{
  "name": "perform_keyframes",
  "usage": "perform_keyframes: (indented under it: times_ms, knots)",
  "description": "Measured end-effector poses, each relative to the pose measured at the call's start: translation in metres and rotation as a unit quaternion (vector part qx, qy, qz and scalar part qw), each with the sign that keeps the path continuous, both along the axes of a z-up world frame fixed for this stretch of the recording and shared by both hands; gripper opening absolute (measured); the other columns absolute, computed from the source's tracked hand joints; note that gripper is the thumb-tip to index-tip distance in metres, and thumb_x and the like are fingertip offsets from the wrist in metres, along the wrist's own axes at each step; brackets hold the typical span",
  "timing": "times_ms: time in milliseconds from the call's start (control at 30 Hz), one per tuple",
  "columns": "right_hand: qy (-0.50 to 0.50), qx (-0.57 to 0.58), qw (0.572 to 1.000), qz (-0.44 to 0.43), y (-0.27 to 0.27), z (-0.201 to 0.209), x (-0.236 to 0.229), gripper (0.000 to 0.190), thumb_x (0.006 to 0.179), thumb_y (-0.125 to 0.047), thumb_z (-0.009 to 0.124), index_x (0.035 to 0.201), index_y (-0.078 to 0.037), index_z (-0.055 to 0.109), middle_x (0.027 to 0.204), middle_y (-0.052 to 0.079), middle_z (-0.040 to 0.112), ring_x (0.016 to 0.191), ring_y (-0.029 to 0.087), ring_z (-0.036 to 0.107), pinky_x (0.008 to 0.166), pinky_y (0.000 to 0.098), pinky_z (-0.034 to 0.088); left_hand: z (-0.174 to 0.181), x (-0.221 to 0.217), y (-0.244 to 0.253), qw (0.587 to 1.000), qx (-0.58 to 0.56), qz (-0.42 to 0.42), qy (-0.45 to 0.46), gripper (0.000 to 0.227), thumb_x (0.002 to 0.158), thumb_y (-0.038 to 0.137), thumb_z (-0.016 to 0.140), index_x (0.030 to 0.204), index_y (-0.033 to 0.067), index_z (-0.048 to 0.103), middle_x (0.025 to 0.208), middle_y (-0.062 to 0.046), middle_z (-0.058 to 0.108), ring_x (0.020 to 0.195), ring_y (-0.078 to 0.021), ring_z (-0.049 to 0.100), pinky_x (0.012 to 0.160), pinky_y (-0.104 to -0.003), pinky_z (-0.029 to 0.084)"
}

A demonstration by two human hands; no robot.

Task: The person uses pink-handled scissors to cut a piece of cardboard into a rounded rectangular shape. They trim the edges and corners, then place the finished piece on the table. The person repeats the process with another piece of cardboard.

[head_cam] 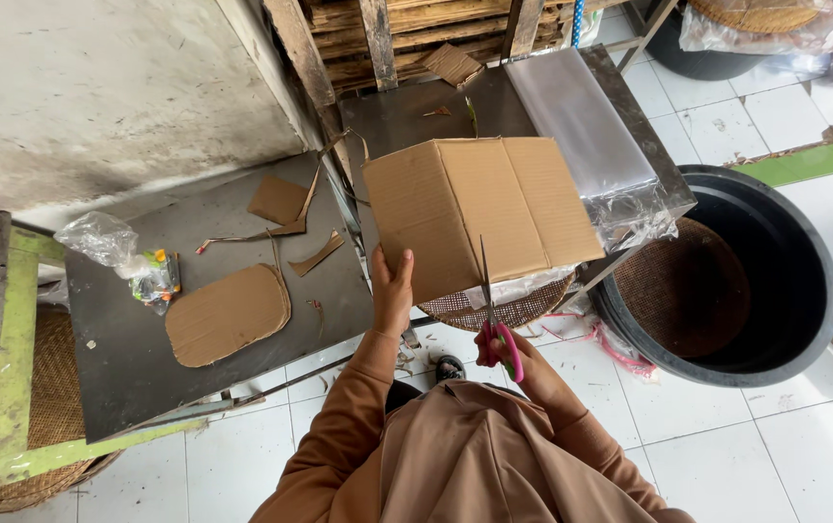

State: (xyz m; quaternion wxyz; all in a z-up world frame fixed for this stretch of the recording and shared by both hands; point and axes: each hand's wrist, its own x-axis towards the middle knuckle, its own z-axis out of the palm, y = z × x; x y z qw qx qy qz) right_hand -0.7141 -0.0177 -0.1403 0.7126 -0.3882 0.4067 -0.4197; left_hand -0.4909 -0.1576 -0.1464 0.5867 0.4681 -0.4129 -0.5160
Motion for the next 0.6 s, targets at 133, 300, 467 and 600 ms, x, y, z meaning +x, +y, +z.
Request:
perform_keyframes:
  times_ms: [133, 300, 467, 600]
  knots:
    - [0.045, -0.005, 0.999, -0.004, 0.001, -0.004, 0.001, 0.049, 0.101, -0.041, 0.055, 0.12, 0.003, 0.062, 0.091, 0.008, 0.065, 0.088, 0.017, 0.058, 0.083, 0.0319, 0.048, 0.002, 0.0, 0.003, 1.0, 0.013, 0.02, -0.019, 0.054, 0.102, 0.031, 0.063, 0.143, -0.0002, 0.046, 0.137, -0.015, 0.057, 0.125, -0.0226, 0.054, 0.106, -0.036, 0.044]
    - [0.079, -0.013, 0.997, 0.006, 0.002, -0.006, 0.001, 0.046, 0.102, -0.04, 0.055, 0.118, 0.003, 0.062, 0.089, 0.008, 0.064, 0.087, 0.017, 0.057, 0.081, 0.0316, 0.046, 0.001, -0.001, 0.005, 0.997, 0.033, 0.036, -0.055, 0.059, 0.1, 0.031, 0.064, 0.146, 0.0003, 0.041, 0.139, -0.016, 0.055, 0.125, -0.0236, 0.054, 0.106, -0.036, 0.044]
    - [-0.025, 0.019, 0.999, -0.026, 0.008, -0.013, 0.006, 0.053, 0.103, -0.045, 0.051, 0.123, 0.003, 0.06, 0.097, 0.008, 0.063, 0.09, 0.017, 0.057, 0.086, 0.0335, 0.047, -0.006, 0.0, 0.01, 0.998, 0.054, 0.004, -0.024, 0.056, 0.101, 0.029, 0.063, 0.145, 0.0009, 0.042, 0.138, -0.014, 0.056, 0.124, -0.0221, 0.054, 0.105, -0.035, 0.044]
    - [-0.151, 0.042, 0.988, -0.013, 0.011, -0.017, 0.006, 0.057, 0.103, -0.049, 0.049, 0.126, 0.002, 0.057, 0.106, 0.006, 0.061, 0.095, 0.017, 0.056, 0.093, 0.0357, 0.047, -0.013, 0.001, 0.007, 0.997, 0.05, -0.017, 0.049, 0.051, 0.102, 0.027, 0.063, 0.142, -0.0002, 0.047, 0.137, -0.013, 0.057, 0.124, -0.02, 0.053, 0.106, -0.034, 0.043]
